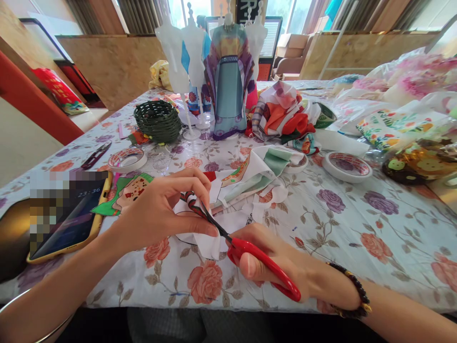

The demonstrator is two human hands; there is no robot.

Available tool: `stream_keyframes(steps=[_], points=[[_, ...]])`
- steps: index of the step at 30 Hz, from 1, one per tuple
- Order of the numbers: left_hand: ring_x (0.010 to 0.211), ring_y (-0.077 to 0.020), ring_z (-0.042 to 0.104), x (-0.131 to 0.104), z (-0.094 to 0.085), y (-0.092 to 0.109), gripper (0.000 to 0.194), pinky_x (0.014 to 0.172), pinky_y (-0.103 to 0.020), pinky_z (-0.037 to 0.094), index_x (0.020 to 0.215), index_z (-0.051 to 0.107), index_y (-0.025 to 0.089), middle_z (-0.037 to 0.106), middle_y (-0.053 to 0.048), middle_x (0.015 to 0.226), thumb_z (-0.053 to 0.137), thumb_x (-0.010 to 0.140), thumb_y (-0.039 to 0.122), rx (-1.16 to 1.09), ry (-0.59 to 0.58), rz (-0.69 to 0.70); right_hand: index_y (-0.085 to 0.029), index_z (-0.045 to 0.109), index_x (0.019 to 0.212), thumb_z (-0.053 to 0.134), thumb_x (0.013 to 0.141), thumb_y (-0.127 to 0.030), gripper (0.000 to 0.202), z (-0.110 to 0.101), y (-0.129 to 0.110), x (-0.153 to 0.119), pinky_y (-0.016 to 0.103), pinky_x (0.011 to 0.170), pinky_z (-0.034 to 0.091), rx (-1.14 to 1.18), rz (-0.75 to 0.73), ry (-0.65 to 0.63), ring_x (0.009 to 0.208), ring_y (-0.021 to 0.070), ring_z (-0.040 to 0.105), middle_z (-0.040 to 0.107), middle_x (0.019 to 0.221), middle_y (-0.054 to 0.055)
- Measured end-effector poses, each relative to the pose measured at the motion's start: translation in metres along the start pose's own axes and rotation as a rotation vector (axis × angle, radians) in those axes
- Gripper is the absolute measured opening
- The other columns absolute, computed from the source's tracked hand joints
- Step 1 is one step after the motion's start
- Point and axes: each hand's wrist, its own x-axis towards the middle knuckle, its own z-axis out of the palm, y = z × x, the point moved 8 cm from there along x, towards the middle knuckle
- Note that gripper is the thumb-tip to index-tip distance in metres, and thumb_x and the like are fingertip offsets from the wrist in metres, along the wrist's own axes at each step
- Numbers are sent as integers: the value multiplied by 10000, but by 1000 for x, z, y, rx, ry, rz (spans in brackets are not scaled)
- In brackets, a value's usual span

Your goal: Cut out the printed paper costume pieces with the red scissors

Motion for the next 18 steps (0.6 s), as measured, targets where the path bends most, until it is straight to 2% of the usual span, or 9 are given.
stream_keyframes(steps=[3,6,11,16,18], points=[[816,-113,529,0,0,0,266,730,-257,403,713,624,149,553,31,823,871,624,192,-5,-6,2,-230,301,580,283,681,-944,720,5,-8,2,293,503,250,-9,-65,-53,541,154,284,314,590,-24],[810,-114,530,0,0,0,267,747,-264,406,711,623,148,552,32,820,871,624,194,-6,-8,2,-225,338,607,271,721,-919,707,6,-10,4,295,506,257,-10,-134,-87,541,149,303,358,600,-24],[793,-111,525,1,1,1,256,746,-264,408,703,630,144,553,32,805,870,626,191,5,-14,13,-221,345,609,297,734,-906,698,7,-6,4,282,471,248,38,-118,-132,507,126,304,345,586,-39],[764,-106,528,0,3,2,233,743,-260,417,689,638,141,556,33,775,862,636,174,2,-24,30,-209,491,710,298,729,-908,725,-2,8,-2,293,554,358,-33,-85,-6,587,149,423,475,671,-9],[765,-107,531,0,4,3,229,745,-258,418,689,642,141,559,32,771,862,637,175,7,-28,33,-209,507,738,268,729,-913,743,-3,12,-3,298,569,365,-49,-93,4,602,154,434,493,679,-5]])
